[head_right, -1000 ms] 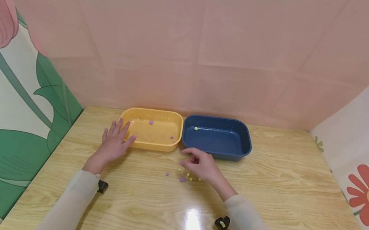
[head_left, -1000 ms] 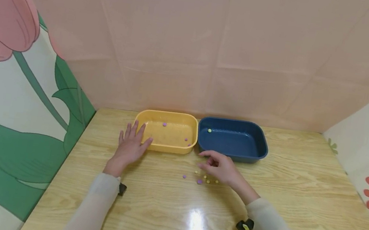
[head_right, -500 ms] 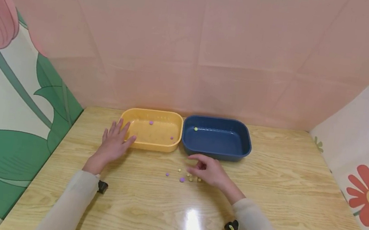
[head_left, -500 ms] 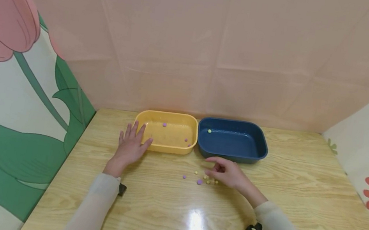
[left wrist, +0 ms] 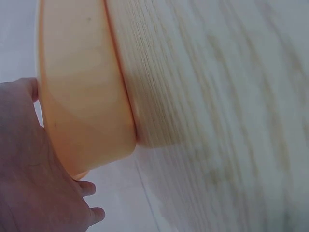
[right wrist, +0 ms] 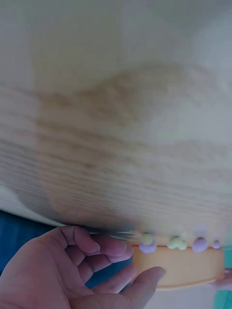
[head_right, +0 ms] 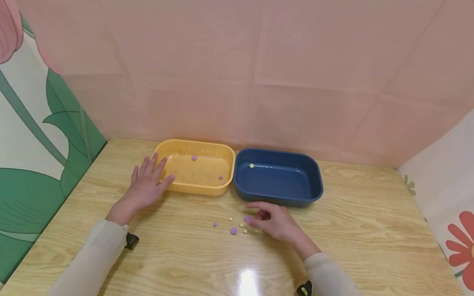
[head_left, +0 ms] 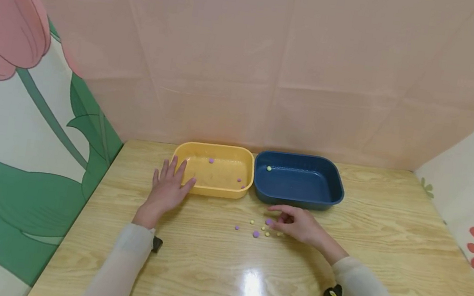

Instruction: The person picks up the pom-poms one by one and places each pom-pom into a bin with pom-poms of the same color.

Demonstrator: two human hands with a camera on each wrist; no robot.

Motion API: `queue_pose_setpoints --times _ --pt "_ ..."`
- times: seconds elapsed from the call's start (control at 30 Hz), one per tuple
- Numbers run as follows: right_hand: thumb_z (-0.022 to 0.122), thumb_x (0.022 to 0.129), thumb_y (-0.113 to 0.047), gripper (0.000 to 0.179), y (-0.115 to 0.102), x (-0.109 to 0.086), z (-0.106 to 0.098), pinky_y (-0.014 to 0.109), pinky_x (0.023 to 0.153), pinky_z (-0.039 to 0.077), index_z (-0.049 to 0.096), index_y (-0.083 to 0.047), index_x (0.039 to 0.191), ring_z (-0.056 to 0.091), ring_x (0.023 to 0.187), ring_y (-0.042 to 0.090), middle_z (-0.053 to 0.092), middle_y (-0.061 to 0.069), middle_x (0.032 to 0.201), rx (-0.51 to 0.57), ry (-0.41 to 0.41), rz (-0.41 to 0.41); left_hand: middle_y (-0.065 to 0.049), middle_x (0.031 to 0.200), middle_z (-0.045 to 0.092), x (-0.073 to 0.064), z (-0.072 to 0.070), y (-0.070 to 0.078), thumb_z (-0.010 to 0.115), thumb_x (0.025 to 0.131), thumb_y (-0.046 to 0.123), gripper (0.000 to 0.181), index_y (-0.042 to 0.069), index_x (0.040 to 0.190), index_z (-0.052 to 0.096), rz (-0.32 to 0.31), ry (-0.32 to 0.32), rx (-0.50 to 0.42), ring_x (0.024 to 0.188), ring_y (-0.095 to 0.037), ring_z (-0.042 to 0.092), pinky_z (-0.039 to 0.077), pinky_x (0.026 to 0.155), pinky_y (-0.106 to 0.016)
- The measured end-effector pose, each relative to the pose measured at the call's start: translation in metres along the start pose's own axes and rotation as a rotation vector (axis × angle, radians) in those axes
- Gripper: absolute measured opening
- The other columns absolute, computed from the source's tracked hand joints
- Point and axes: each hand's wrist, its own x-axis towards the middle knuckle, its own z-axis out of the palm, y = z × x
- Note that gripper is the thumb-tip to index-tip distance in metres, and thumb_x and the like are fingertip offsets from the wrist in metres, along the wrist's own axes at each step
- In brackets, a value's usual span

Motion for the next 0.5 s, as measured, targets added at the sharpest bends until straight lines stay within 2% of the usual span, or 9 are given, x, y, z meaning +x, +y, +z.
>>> queue_pose_setpoints --times 0.17,0.33,0.5 --pt "0.074 0.08 -0.025 0.044 0.0036 0.0011 -0.0011 0.021 0.057 0.045 0.063 -0.016 0.122 0.055 0.066 0.009 0.062 -0.006 0.076 -0.008 -0.035 -0.017 -0.01 0.157 -0.004 0.0001 0.0009 0.0001 0.029 0.095 0.059 0.071 0.019 0.151 0.012 0.001 0.004 0.003 0.142 -0.032 -0.014 -0.006 0.108 -0.061" --pt "0.074 0.079 -0.028 0.043 0.0036 0.0037 0.0005 0.021 0.06 0.045 0.064 -0.017 0.119 0.054 0.068 0.008 0.061 -0.008 0.076 -0.047 -0.052 -0.024 -0.009 0.157 -0.006 0.0004 0.0004 0.0001 0.025 0.094 0.062 0.073 0.02 0.151 0.01 -0.003 -0.003 0.011 0.142 -0.032 -0.015 -0.006 0.108 -0.061" --pt "0.074 0.08 -0.029 0.039 0.0053 0.0058 0.0024 0.021 0.06 0.043 0.066 -0.02 0.117 0.052 0.067 0.007 0.058 -0.009 0.073 -0.079 -0.059 -0.024 -0.009 0.157 -0.006 0.0001 0.0002 0.0006 0.029 0.095 0.058 0.07 0.021 0.151 0.011 -0.003 0.002 0.016 0.142 -0.036 -0.009 -0.005 0.108 -0.061"
